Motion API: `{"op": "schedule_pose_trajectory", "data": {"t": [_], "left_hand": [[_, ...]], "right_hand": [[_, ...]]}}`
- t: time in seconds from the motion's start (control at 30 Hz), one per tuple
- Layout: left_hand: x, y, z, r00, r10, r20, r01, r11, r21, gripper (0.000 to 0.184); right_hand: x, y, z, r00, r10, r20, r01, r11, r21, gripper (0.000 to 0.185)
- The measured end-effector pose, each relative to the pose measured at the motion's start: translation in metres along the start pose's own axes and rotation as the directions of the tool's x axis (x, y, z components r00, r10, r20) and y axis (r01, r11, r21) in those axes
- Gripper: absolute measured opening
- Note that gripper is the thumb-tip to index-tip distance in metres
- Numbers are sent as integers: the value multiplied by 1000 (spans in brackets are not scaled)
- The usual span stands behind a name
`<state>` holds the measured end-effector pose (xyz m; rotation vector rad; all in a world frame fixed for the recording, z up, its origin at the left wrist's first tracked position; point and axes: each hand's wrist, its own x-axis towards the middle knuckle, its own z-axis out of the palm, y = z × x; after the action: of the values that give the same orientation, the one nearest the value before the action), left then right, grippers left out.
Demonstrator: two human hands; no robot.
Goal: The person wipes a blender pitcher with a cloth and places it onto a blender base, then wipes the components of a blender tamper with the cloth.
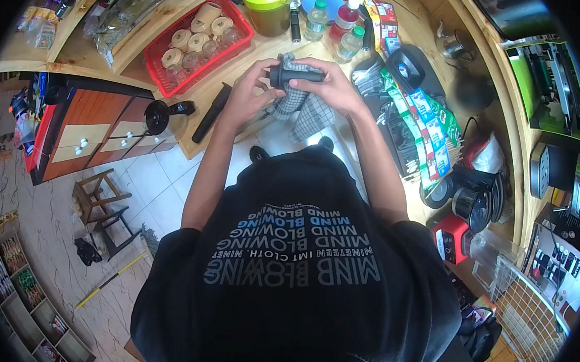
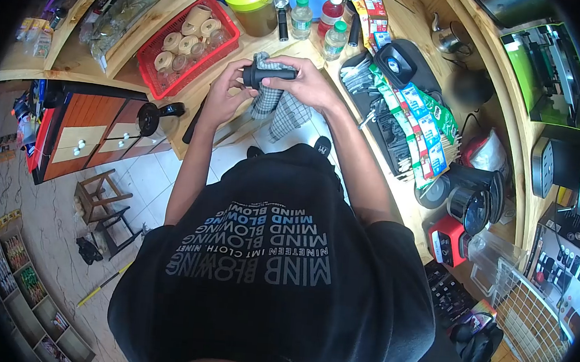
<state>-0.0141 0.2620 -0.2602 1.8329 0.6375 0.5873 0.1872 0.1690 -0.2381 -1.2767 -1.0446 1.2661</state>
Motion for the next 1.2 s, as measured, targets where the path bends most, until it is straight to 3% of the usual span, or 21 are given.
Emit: {"op": "schedule_pose_trajectory", "data": {"t": [0.13,0.23,0.3,0.33,0.4,0.63,0.7,0.83,0.9,0.93,1.0,1.13,1.2], "left_hand": [[5,2,0,999,4,38,3,982,-190,46],[15,-2,0,992,-87,93,99,986,-135,38],[19,0,0,944,-259,203,301,928,-218,36],[19,0,2,944,-257,207,301,929,-217,36],[18,-1,7,979,-168,112,197,923,-331,31],[14,-4,15,1000,-2,-6,-1,928,-372,33],[11,1,9,968,251,-12,-250,967,59,42],[6,8,4,944,330,22,-328,929,171,48],[7,4,6,998,6,63,4,987,-163,41],[7,-1,4,998,6,63,4,987,-161,41],[7,-7,-3,960,-204,191,251,930,-269,35],[6,-4,-2,944,-249,216,298,925,-236,38],[3,-4,5,988,-105,111,135,939,-317,34]], "right_hand": [[-4,9,-2,997,-28,-72,27,999,-22,42],[-3,19,-3,992,-79,-101,72,995,-75,39],[-3,19,-3,986,-134,-103,120,984,-132,38],[-3,19,-3,988,-115,-104,101,987,-128,38],[-5,16,-5,990,-95,-108,81,989,-123,38],[-6,14,-9,992,-73,-106,80,995,57,40],[-10,13,-10,993,-47,-107,59,993,103,40],[-16,15,-10,998,18,-67,-7,987,162,38],[-17,15,-9,997,20,-69,-10,991,137,38],[-17,16,-8,996,-33,-84,41,994,100,38],[-15,17,-7,991,-88,-96,95,994,61,38],[-13,18,-4,976,-203,-73,196,976,-91,38],[-13,19,-3,970,-234,-66,226,967,-118,37]]}}
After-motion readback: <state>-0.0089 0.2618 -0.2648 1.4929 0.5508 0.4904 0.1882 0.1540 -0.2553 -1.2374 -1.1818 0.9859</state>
